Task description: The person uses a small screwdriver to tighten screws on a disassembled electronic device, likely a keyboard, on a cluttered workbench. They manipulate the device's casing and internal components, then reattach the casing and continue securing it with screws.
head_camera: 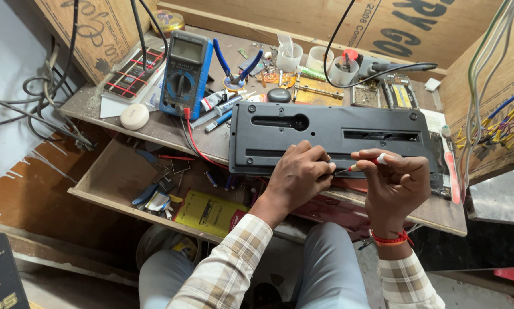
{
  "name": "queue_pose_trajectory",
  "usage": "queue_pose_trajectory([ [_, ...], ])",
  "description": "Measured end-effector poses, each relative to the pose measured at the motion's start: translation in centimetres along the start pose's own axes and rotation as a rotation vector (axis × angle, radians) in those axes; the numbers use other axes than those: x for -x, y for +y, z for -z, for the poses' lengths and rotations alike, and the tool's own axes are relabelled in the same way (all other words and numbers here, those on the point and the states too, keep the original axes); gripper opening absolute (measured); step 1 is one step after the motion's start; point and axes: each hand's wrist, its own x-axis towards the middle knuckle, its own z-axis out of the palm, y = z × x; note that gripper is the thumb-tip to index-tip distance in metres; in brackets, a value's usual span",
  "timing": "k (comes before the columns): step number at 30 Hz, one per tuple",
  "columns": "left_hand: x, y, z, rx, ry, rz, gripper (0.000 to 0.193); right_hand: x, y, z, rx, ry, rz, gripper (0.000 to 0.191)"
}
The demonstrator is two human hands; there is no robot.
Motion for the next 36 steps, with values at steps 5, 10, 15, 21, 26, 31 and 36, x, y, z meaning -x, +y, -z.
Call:
queue_pose_trajectory([
  [5, 0.1, -0.1, -0.1, 0.008, -0.016, 0.018, 0.01, -0.3, -0.4, 0.2, 0.073, -0.098, 0.036, 0.028],
  [10, 0.1, -0.3, -0.1, 0.029, 0.009, -0.003, 0.01, -0.8, -1.3, 0.4, 0.159, -0.205, 0.061, 0.016],
  [15, 0.1, -0.3, -0.1, 0.011, -0.008, 0.004, 0.01, -0.9, -1.5, -0.1, 0.246, -0.177, 0.145, 0.021],
  [21, 0.1, -0.2, 0.1, 0.036, -0.009, 0.004, 0.012, -1.4, -2.0, 0.0, 0.184, -0.191, -0.017, 0.021],
  [26, 0.0, -0.1, -0.1, 0.024, -0.024, 0.018, 0.012, -2.0, -1.9, 0.0, 0.225, -0.183, -0.049, 0.025],
  [31, 0.0, 0.0, 0.0, 0.011, -0.02, 0.012, 0.013, -2.5, -1.9, 0.4, 0.186, -0.241, -0.028, 0.027],
  [36, 0.0, 0.2, 0.2, 0.013, -0.028, 0.018, 0.012, -2.7, -2.0, 0.5, 0.361, -0.138, -0.003, 0.034],
])
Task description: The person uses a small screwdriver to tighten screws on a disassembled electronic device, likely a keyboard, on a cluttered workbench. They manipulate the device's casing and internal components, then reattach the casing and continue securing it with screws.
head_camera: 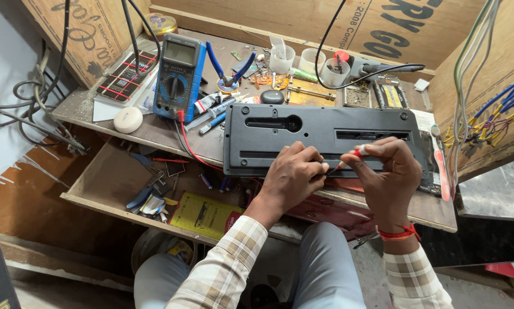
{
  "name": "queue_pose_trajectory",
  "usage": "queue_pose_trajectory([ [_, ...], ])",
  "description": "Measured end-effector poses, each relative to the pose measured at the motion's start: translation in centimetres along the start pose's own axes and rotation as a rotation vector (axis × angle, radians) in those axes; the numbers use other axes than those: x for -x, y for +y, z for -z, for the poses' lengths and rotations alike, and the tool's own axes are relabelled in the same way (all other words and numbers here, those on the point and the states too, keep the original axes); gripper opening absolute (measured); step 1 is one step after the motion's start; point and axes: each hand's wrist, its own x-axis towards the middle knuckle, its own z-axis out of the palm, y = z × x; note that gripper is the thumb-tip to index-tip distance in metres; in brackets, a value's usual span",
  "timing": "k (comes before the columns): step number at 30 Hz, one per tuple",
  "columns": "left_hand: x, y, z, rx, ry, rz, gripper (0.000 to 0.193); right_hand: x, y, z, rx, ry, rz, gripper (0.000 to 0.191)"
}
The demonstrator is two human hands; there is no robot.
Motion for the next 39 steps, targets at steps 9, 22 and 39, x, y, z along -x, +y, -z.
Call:
queue_pose_trajectory([
  [9, -0.2, 0.3, 0.3, 0.017, 0.008, -0.001, 0.015, -0.4, -0.8, -0.1, -0.075, -0.065, -0.035, 0.033],
  [22, -1.1, 0.8, 0.8, 0.0, 0.008, -0.014, 0.016, -1.3, -0.6, 0.7, -0.098, -0.121, -0.08, 0.032],
  [39, -1.4, 1.2, 0.5, -0.041, -0.022, -0.081, 0.019, -0.8, 0.5, 0.2, -0.02, 0.052, -0.076, 0.037],
])
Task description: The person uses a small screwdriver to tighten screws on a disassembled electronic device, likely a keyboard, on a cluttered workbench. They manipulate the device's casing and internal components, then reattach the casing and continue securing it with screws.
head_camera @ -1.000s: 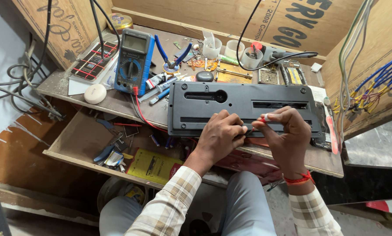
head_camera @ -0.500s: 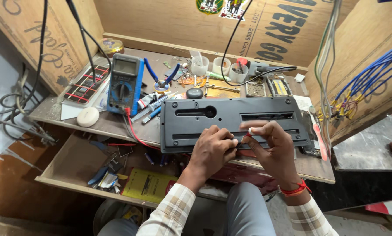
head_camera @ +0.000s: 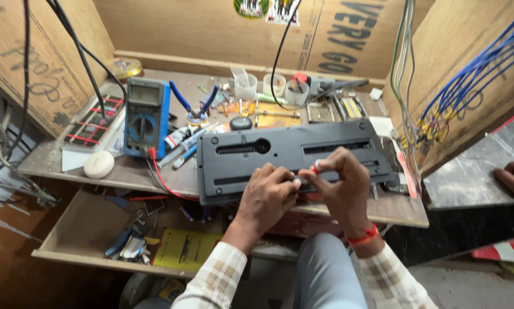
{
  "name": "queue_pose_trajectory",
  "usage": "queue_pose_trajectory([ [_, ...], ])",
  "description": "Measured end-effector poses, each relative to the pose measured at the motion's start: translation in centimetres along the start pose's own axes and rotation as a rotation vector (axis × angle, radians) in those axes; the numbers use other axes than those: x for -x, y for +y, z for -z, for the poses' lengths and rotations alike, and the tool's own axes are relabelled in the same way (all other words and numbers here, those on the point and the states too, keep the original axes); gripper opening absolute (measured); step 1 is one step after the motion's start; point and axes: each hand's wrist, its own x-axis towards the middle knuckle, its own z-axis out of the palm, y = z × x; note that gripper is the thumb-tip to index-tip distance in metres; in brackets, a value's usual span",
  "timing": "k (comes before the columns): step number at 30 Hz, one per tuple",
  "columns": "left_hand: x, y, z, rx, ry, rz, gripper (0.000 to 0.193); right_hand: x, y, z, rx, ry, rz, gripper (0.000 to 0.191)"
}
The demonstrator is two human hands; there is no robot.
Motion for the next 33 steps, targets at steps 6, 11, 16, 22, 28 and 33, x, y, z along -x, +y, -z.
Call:
queue_pose_trajectory([
  [6, 0.7, -0.3, -0.4, 0.005, 0.026, 0.004, 0.023, 0.4, 0.3, 0.2, -0.343, -0.205, -0.208, 0.024],
  [11, 0.8, -0.2, -0.3, 0.006, -0.026, 0.043, 0.026, 0.5, -0.3, -0.5, -0.177, -0.08, -0.056, 0.033],
  [16, 0.6, -0.3, -0.5, 0.008, -0.002, 0.036, 0.026, 0.5, -0.5, 0.1, -0.257, -0.183, -0.102, 0.031],
  [22, 0.5, -0.2, -0.7, -0.006, -0.015, 0.045, 0.025, 0.6, 0.6, -0.4, -0.193, -0.13, -0.021, 0.033],
  [28, 0.5, -0.3, -0.8, -0.011, -0.005, 0.05, 0.025, 0.3, 0.7, -0.2, -0.2, -0.087, -0.097, 0.026],
  [33, 0.4, -0.3, -0.9, 0.001, -0.018, 0.057, 0.026, 0.3, 0.5, 0.6, -0.118, -0.138, 0.102, 0.033],
])
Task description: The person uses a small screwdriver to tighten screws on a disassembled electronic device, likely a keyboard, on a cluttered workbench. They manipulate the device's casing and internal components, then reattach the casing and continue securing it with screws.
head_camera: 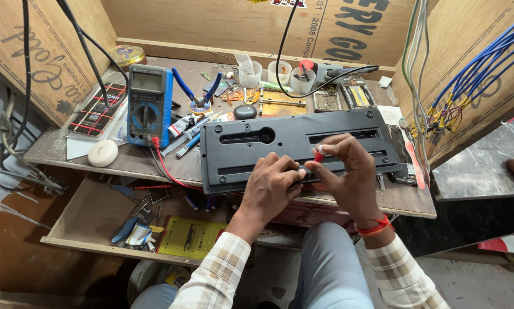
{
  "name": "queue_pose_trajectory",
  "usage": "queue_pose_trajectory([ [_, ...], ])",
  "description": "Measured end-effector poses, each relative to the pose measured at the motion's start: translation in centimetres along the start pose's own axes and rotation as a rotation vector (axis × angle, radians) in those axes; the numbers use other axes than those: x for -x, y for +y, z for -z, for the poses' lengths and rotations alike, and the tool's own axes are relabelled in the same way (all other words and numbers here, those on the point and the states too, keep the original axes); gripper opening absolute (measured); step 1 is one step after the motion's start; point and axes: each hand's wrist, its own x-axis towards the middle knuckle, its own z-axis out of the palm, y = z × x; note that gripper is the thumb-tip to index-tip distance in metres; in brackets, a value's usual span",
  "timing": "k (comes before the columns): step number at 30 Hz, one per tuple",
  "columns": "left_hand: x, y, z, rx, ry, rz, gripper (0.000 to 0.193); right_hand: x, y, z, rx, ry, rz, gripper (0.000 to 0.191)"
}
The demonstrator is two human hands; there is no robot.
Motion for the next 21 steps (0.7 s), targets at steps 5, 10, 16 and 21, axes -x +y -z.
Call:
queue_pose_trajectory([
  [5, 0.09, -0.02, 0.14, -0.006, 0.018, -0.021, 0.025, 0.24, 0.1, -0.39, -0.058, 0.072, -0.135, 0.029],
  [10, -0.07, -0.09, 0.06, 0.0, 0.0, -0.001, 0.025, 0.02, 0.24, -0.22, -0.074, 0.028, -0.122, 0.029],
  [16, 0.12, -0.13, 0.1, -0.001, 0.005, -0.013, 0.025, 0.36, 0.04, -0.75, -0.009, 0.035, -0.136, 0.026],
  [21, 0.22, -0.32, 0.19, 0.027, 0.009, -0.018, 0.026, 0.07, 0.04, -0.37, -0.122, -0.092, -0.055, 0.027],
])
